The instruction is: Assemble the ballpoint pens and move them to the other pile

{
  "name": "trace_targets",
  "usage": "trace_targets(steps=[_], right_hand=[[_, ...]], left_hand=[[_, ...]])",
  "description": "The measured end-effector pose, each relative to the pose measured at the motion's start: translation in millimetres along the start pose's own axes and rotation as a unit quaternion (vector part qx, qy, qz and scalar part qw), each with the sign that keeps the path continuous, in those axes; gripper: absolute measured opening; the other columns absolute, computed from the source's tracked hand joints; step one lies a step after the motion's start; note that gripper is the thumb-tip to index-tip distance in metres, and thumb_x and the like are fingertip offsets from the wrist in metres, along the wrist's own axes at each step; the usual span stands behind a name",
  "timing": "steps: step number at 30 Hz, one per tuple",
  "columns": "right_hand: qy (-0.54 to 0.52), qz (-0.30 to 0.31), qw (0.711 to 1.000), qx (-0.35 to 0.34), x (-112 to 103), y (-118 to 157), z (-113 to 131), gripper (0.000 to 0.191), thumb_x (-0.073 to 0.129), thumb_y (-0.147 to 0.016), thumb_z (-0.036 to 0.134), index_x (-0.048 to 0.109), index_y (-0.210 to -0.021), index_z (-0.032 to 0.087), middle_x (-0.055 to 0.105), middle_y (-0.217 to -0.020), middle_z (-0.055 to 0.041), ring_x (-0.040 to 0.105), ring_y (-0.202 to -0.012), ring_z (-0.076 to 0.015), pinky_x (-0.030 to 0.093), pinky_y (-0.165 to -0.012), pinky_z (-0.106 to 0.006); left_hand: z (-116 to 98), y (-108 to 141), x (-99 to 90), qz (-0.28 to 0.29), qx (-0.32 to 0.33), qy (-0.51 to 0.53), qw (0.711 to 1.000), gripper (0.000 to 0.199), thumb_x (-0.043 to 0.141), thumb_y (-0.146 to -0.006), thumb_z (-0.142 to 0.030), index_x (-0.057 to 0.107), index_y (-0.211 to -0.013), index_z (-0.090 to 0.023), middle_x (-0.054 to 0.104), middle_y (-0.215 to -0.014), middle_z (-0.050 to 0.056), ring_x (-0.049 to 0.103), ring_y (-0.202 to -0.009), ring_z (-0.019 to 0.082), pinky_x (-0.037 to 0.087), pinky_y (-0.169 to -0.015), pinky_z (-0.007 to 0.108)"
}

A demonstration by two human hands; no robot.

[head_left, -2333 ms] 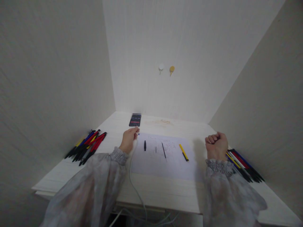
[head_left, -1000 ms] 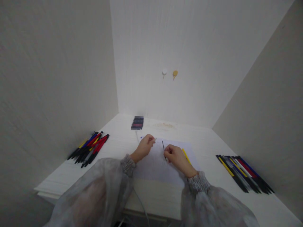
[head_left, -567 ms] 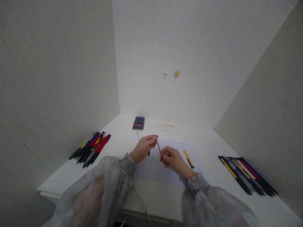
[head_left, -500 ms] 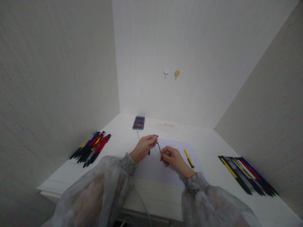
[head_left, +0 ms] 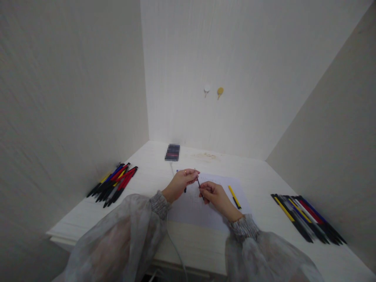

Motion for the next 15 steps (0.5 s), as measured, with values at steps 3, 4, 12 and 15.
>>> trace_targets(steps=[3, 4, 12, 15], right_hand=[[0.025, -0.003, 1.000, -0.018, -1.2, -1.1, 0.5, 0.017, 0.051, -0.070, 0.031, 0.056, -0.069, 0.016, 0.055, -0.055, 0.0020, 0.046, -0.042, -0.0067, 0.037, -0.044, -0.020], [0.028, -0.008, 0.999, -0.018, -1.5, -1.4, 0.8, 0.017, 0.052, -0.070, 0.032, 0.056, -0.068, 0.016, 0.054, -0.052, 0.0026, 0.046, -0.043, -0.0071, 0.037, -0.044, -0.020], [0.008, -0.041, 0.999, -0.006, -3.0, -1.1, 4.4, 0.016, 0.056, -0.066, 0.033, 0.055, -0.067, 0.017, 0.051, -0.046, 0.0041, 0.047, -0.043, -0.0090, 0.038, -0.046, -0.022], [0.001, -0.062, 0.998, -0.010, -5.0, -0.9, 4.8, 0.015, 0.056, -0.066, 0.033, 0.054, -0.065, 0.018, 0.050, -0.046, 0.0043, 0.046, -0.043, -0.0090, 0.037, -0.045, -0.021]], left_hand=[[1.2, 1.8, 2.2, 0.010, -0.003, -0.038, 0.999, 0.032, 0.061, -0.063, -0.038, 0.061, -0.080, -0.012, 0.058, -0.072, 0.003, 0.050, -0.066, 0.009, 0.038, -0.066, 0.022], [1.3, 2.9, 3.4, 0.018, -0.007, -0.050, 0.999, 0.032, 0.061, -0.063, -0.039, 0.061, -0.080, -0.012, 0.059, -0.073, 0.003, 0.051, -0.067, 0.010, 0.038, -0.066, 0.023], [-6.4, 2.2, -0.1, 0.009, 0.032, -0.172, 0.985, 0.039, 0.058, -0.066, -0.038, 0.058, -0.096, -0.013, 0.061, -0.082, 0.006, 0.053, -0.071, 0.013, 0.039, -0.067, 0.025], [-9.7, 0.9, -11.8, -0.120, 0.073, -0.396, 0.908, 0.035, 0.052, -0.068, -0.044, 0.060, -0.083, -0.014, 0.059, -0.077, 0.006, 0.052, -0.070, 0.015, 0.038, -0.066, 0.027]])
Point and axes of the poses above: each hand's wrist, its own y-axis away from the middle knuckle, its own x-axis out of the palm, z = x × y, the point moved 1 cm from there along -y, towards the middle knuckle
